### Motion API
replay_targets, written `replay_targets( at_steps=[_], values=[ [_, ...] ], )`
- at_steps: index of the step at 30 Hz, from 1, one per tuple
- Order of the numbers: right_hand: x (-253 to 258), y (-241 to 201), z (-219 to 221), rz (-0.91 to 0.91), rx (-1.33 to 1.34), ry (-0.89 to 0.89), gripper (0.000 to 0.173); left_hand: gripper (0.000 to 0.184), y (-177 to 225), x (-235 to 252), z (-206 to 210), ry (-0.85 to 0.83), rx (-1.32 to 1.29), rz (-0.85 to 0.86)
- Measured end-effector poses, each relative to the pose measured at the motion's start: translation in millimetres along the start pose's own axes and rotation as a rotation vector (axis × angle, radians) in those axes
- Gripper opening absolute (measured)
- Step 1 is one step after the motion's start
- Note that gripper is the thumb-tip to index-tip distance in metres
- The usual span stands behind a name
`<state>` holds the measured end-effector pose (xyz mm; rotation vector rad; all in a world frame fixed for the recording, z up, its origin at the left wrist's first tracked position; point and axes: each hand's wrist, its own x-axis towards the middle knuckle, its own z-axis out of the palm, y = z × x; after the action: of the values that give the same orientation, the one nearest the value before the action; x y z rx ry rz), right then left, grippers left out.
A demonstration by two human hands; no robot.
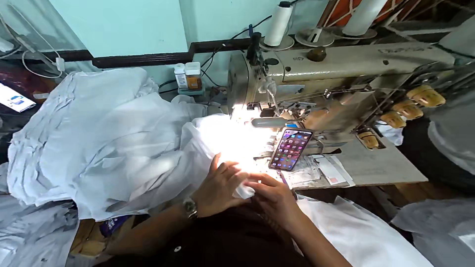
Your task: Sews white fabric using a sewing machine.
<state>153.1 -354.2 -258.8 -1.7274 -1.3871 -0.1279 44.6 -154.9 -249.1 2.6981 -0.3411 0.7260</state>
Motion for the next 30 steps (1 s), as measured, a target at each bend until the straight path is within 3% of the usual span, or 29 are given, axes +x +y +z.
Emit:
replay_targets(
  at_steps=[3,7,11,17,20,25,28,30],
  values=[
    [1,-4,-4,-0.022,-0.170,-0.001,0.020,0.016,-38,-8,32,0.208,0.209,-0.094],
    [-2,-4,-8,-0.099,-0.219,0.025,0.025,0.007,-36,-4,-10,0.191,0.314,-0.108],
    [0,1,-5,-0.095,-0.224,0.014,0.026,0.008,-28,2,-28,0.019,0.335,-0.111],
    [38,12,-5,-0.024,-0.261,-0.017,0.021,0.013,-50,41,-35,-0.185,0.359,-0.182],
    [59,21,-5,0.020,-0.311,-0.053,0.023,0.026,-63,64,-36,-0.214,0.304,-0.254],
    [82,37,6,0.103,-0.357,-0.039,0.021,0.032,-95,90,-27,-0.135,0.236,-0.288],
    [86,43,14,0.130,-0.350,0.004,0.020,0.033,-105,89,-35,-0.132,0.296,-0.277],
    [85,41,14,0.147,-0.333,0.006,0.020,0.044,-95,83,-54,-0.202,0.389,-0.310]
  ],
)
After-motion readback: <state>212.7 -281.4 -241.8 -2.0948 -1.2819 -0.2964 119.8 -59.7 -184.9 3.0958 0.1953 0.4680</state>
